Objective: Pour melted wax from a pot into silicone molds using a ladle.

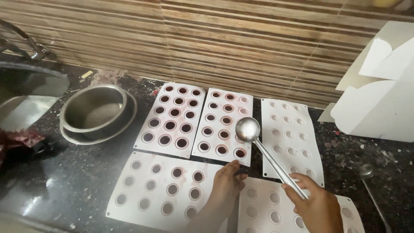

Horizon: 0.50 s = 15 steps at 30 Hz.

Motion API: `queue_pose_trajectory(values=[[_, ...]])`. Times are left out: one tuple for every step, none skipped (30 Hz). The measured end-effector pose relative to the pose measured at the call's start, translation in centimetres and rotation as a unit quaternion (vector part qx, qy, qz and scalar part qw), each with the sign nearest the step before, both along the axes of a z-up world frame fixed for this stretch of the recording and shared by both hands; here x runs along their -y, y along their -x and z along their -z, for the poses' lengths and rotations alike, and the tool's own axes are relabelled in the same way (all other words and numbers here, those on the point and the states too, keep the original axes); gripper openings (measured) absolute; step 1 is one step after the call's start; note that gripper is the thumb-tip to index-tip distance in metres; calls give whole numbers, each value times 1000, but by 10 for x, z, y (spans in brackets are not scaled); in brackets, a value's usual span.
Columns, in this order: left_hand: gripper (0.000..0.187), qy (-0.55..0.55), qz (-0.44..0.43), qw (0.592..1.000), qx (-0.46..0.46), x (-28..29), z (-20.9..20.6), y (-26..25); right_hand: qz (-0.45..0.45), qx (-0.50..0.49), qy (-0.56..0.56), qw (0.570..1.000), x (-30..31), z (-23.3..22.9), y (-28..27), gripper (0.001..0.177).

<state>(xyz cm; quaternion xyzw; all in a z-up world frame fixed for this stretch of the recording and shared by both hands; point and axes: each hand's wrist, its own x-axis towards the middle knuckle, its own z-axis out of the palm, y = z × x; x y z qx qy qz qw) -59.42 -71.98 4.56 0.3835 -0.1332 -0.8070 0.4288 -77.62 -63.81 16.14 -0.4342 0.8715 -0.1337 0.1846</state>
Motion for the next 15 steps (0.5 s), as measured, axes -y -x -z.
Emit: queue_pose_trajectory(values=[[41,-3,-2,1000,-3,0,0,0,38,62,1,997,2,-8,-5,41],[41,-2,-2,1000,-3,-1,4,0,39,62,3,997,3,-6,-3,41],[41,7,-2,1000,-11,0,8,1,50,110,30,992,6,-4,-1,42],[40,16,-3,1000,-20,0,12,1,60,158,58,984,8,-2,1,43],[40,18,-4,1000,-20,0,11,1,59,158,60,984,9,-3,1,43],[40,27,-6,999,-24,0,10,1,47,151,76,984,11,-4,1,41],[41,36,-8,999,-27,-1,9,1,36,145,91,985,13,-5,1,39],[41,36,-9,999,-27,-1,8,0,34,145,92,985,15,-8,-1,39],[41,33,-9,999,-22,-2,7,0,33,110,99,988,17,-11,-3,40],[41,30,-8,999,-16,-2,6,-1,31,74,107,991,20,-14,-5,41],[41,30,-10,999,-17,-2,1,-2,29,74,107,991,22,-12,-4,41],[42,20,-6,1000,-10,-2,-5,-2,19,33,95,995,24,-11,-4,41],[42,10,-2,1000,-2,-3,-10,-3,9,-7,82,997,26,-9,-3,42],[42,10,-4,1000,-2,-3,-10,-4,7,-7,82,997,26,-5,-3,42],[43,4,-1,1000,3,-3,-10,-4,-20,-62,91,994,26,-1,-2,40]])
